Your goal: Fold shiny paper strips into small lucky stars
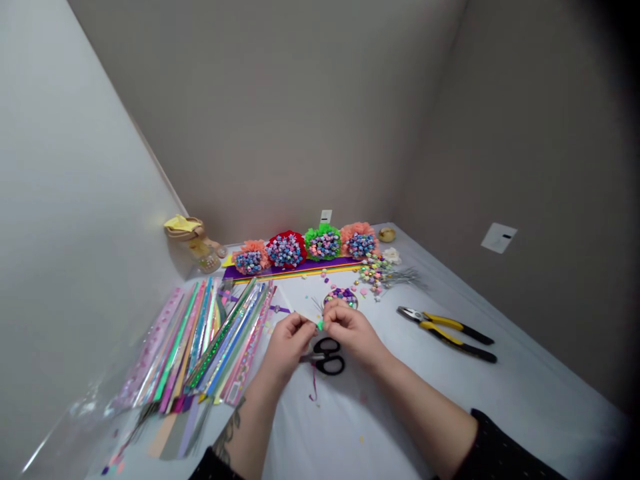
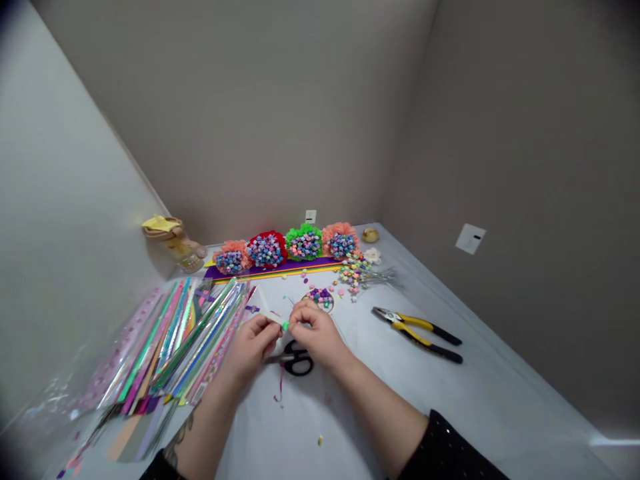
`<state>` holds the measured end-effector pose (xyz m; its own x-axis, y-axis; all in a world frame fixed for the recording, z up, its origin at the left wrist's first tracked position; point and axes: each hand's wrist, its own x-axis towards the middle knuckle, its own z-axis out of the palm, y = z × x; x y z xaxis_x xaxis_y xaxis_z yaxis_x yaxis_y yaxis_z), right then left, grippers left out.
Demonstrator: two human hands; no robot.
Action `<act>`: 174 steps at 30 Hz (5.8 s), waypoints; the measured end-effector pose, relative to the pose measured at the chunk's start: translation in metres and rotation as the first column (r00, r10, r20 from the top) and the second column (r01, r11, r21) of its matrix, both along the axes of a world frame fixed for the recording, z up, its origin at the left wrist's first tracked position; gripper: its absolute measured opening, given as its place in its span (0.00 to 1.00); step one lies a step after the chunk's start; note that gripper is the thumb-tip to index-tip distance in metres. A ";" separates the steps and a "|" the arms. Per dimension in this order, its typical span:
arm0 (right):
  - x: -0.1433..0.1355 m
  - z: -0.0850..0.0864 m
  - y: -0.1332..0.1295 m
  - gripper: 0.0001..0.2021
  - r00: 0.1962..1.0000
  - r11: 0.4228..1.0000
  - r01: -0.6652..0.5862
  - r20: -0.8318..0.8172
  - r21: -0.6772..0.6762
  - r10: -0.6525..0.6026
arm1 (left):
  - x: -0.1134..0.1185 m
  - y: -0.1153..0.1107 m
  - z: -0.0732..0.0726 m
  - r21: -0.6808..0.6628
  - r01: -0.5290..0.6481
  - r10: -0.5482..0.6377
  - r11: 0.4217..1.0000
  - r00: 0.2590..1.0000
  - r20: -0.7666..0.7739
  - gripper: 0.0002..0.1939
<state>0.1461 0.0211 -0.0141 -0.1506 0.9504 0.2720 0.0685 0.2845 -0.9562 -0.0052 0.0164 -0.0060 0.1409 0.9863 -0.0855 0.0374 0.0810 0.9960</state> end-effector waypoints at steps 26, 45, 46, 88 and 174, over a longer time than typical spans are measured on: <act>0.005 0.000 0.002 0.05 0.948 0.976 -0.062 0.319 0.209 -0.008 | -0.014 0.000 0.016 0.157 0.241 -0.169 0.958 0.913 -0.371 0.07; -0.012 -0.002 -0.010 0.02 0.950 0.956 0.269 0.132 0.120 -0.284 | -0.003 -0.006 0.006 0.495 0.035 0.207 0.868 0.881 -0.425 0.08; -0.012 -0.002 -0.010 0.02 0.953 0.957 0.264 0.121 0.119 -0.278 | -0.003 -0.006 0.007 0.482 0.042 0.191 0.875 0.885 -0.425 0.08; -0.001 -0.004 -0.006 0.08 0.908 0.816 0.024 0.329 0.577 -0.260 | -0.010 0.003 -0.002 -0.007 0.008 -0.008 1.000 1.000 -0.007 0.10; 0.003 -0.006 -0.002 0.06 0.944 0.984 -0.110 0.295 -0.138 0.146 | -0.023 0.011 0.014 0.061 -0.667 0.580 0.742 0.685 0.441 0.11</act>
<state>0.1490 0.0191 -0.0204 -0.3309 0.9401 0.0818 0.3307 0.1967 -0.9230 -0.0283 0.0269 0.0078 -0.5365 0.8426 0.0458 -0.3189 -0.2527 0.9135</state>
